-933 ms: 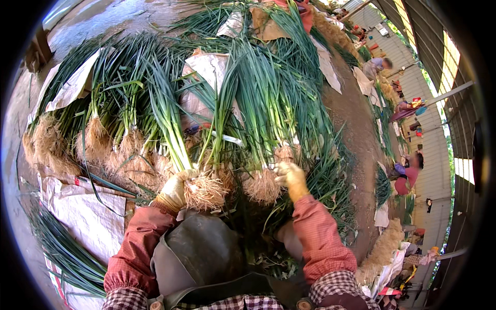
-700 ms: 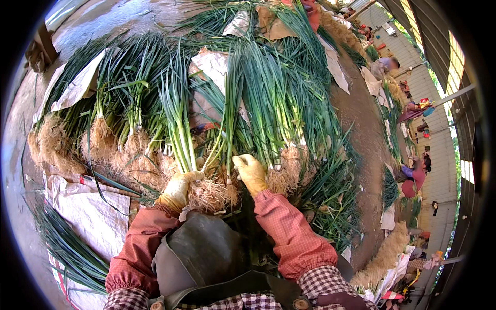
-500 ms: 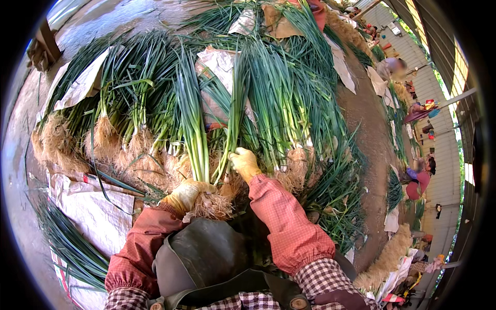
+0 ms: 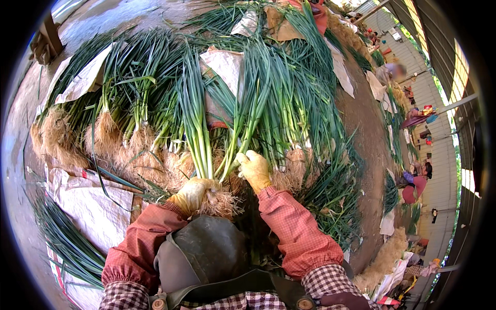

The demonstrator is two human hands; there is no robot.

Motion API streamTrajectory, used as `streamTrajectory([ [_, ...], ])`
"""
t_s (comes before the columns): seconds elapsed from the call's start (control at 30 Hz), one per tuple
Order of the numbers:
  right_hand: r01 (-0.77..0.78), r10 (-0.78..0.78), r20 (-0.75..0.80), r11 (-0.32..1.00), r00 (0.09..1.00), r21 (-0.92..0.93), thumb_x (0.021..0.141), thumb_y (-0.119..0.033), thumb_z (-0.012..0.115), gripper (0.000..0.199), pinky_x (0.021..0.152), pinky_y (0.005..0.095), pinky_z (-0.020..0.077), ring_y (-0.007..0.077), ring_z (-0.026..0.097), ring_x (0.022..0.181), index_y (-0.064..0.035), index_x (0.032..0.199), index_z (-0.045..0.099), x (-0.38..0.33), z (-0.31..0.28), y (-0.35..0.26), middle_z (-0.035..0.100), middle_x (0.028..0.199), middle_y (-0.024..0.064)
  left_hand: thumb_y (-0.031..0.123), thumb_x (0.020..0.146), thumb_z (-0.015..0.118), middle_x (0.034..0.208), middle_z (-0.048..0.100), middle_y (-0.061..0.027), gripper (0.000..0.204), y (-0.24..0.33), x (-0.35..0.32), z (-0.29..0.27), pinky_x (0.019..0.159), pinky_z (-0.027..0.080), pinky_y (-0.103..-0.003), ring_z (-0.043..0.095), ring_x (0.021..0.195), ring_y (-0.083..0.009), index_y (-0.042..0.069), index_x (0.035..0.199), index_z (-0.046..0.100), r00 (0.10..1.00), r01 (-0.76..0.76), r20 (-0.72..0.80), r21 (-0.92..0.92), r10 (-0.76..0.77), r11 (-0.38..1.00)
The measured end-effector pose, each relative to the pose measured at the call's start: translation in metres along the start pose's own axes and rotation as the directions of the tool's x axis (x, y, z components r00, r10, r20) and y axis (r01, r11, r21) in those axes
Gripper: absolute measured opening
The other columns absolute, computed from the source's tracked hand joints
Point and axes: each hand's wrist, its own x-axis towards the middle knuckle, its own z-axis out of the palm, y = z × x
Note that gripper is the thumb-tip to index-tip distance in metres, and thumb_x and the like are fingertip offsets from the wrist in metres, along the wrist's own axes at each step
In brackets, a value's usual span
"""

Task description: The person peels and cleans green onion stalks by hand, removing outer layers and dirt from the roots before grouping them.

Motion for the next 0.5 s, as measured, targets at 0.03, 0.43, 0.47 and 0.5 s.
streamTrajectory([
  [0.03,-0.027,0.026,0.014,0.994,1.000,0.109,0.089,-0.025,0.055,0.025,0.045,0.0243,0.0477,0.0110,0.055,0.051,-0.0002,0.086,0.057,-0.008,0.002,-0.001,0.060,0.070,0.0046,0.001,0.074,0.060,0.068,0.057,-0.0084,0.013,0.001,-0.001,0.003,0.039,0.047,-0.027,0.054,0.046,-0.0173,-0.007,0.085,0.058,0.999,-0.032,-0.015,0.058,0.033,0.998],
  [0.43,0.174,-0.156,-0.078,0.908,0.985,0.381,0.089,-0.006,0.048,0.018,0.055,0.0237,0.0496,0.0109,0.055,0.058,-0.0022,0.105,0.056,-0.022,-0.031,-0.027,0.059,0.079,0.0049,0.002,0.073,0.061,0.074,0.062,-0.0149,0.018,0.005,-0.004,0.008,0.042,0.049,-0.029,0.055,0.044,-0.0194,-0.009,0.087,0.058,0.999,-0.027,-0.042,0.015,0.027,1.000],
  [0.47,0.122,-0.097,-0.078,0.890,0.992,0.439,0.089,-0.006,0.048,0.020,0.053,0.0231,0.0486,0.0101,0.054,0.056,-0.0026,0.107,0.055,-0.015,-0.035,-0.024,0.059,0.079,0.0047,0.003,0.075,0.057,0.077,0.062,-0.0163,0.023,0.007,-0.003,0.008,0.044,0.049,-0.026,0.056,0.046,-0.0194,-0.011,0.093,0.056,0.995,-0.030,0.091,-0.078,0.037,0.997],
  [0.5,0.070,-0.038,-0.074,0.866,0.996,0.495,0.089,-0.005,0.048,0.021,0.051,0.0225,0.0476,0.0093,0.052,0.054,-0.0030,0.109,0.055,-0.009,-0.037,-0.021,0.059,0.080,0.0044,0.004,0.075,0.055,0.077,0.062,-0.0164,0.024,0.010,-0.004,0.009,0.045,0.050,-0.026,0.056,0.048,-0.0197,-0.011,0.094,0.055,0.986,0.076,0.158,-0.188,-0.046,0.979],
])
